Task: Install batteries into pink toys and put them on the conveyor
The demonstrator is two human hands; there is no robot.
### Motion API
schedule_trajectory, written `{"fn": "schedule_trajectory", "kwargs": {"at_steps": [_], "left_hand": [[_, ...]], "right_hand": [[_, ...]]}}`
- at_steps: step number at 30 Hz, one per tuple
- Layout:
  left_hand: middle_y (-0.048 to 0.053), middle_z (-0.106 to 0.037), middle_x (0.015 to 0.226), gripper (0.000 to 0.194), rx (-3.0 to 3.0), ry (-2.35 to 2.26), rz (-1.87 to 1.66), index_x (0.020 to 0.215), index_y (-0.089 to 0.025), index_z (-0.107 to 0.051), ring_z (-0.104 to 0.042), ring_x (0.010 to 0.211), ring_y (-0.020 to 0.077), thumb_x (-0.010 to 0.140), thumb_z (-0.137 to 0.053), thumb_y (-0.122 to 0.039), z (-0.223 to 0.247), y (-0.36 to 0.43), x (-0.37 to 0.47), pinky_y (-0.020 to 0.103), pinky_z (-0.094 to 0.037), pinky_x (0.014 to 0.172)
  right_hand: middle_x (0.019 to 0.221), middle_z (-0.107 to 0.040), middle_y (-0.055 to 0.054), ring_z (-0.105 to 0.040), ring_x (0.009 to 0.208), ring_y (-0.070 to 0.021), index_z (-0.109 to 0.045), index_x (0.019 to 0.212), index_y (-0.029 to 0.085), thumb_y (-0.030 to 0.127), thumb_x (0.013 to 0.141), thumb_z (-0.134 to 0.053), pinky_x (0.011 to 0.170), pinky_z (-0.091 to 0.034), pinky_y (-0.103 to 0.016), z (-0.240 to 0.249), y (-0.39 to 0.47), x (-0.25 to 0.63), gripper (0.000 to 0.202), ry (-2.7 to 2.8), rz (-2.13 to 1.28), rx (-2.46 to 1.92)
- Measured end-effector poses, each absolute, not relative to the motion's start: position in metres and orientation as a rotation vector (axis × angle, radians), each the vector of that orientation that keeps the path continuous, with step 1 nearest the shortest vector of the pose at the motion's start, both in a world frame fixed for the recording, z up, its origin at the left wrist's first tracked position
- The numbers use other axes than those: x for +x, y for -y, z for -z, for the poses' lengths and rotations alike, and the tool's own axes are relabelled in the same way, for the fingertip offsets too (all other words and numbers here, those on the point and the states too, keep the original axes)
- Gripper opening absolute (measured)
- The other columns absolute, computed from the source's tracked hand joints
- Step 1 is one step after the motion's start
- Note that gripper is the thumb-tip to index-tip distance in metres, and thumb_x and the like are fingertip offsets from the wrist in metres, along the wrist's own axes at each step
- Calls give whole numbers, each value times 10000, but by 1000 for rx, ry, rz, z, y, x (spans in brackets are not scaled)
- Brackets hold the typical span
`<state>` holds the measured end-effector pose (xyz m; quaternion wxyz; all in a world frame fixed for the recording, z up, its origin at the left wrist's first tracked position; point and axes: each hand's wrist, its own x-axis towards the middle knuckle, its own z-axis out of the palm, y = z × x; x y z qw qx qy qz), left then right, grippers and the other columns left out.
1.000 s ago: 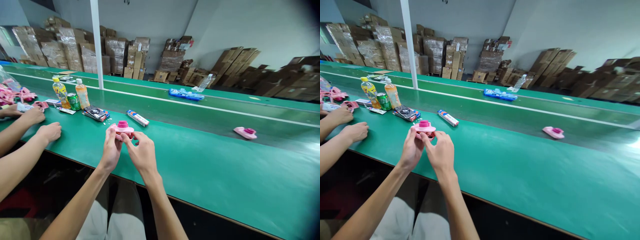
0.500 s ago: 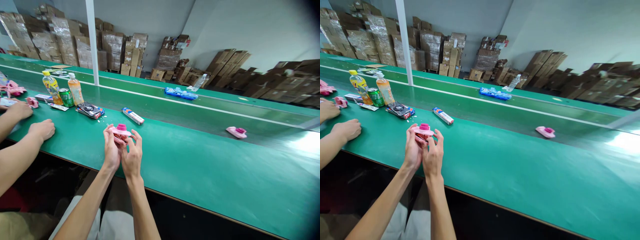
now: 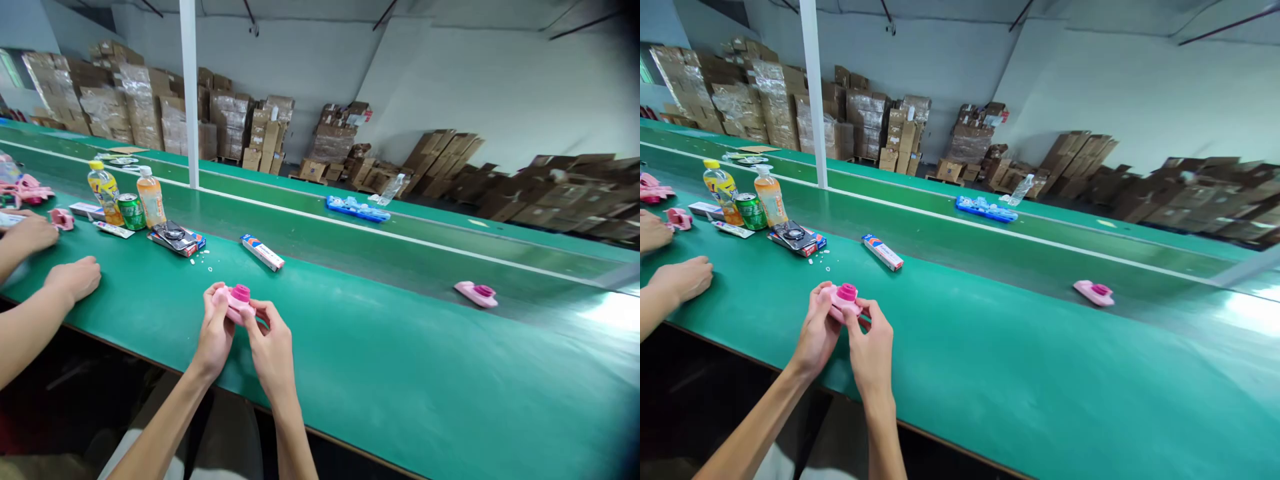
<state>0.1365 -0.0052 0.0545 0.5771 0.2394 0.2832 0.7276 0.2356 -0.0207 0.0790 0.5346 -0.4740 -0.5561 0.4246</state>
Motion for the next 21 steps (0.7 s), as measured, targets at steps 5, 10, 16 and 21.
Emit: {"fn": "schedule_trajectory", "kwargs": {"at_steps": [5, 10, 16, 21], "left_hand": [[28, -646, 1144, 495, 635, -811, -1655, 1198, -282, -465, -677, 1052, 182, 879, -686, -591, -43, 11, 138, 299, -566, 878], [118, -601, 1329, 549, 773, -928, -1492, 1288, -285, -441, -619, 1232, 283, 916, -566, -669, -25, 21, 137, 429, -535, 1021], [116, -501, 1509, 486, 1586, -1490, -1493, 1393, -301, -492, -455, 1422, 351, 973, -496, -544, 19, 12, 104, 573, -415, 1156], [65, -704, 1280, 425, 2333, -1728, -1209, 1348, -284, -567, -673, 1195, 306, 950, -593, -431, 40, -1, 85, 431, -613, 970]], "right_hand": [[1044, -748, -65, -705, 1015, -254, -652, 959, 228, 474, 863, -685, 904, -580, -376, -82, 24, 243, 266, 1350, -1205, -1130], [986, -746, -44, -712, 942, -254, -638, 923, 249, 515, 860, -689, 851, -589, -371, -77, 28, 260, 279, 1433, -1189, -1181], [983, -743, -91, -712, 904, -273, -638, 975, 231, 528, 883, -585, 855, -559, -401, -87, -65, 358, 315, 1652, -476, -1469], [993, -712, -204, -685, 923, -333, -552, 1174, 110, 454, 819, -491, 871, -529, -457, -78, -192, 439, 497, 1411, -96, -1823]]}}
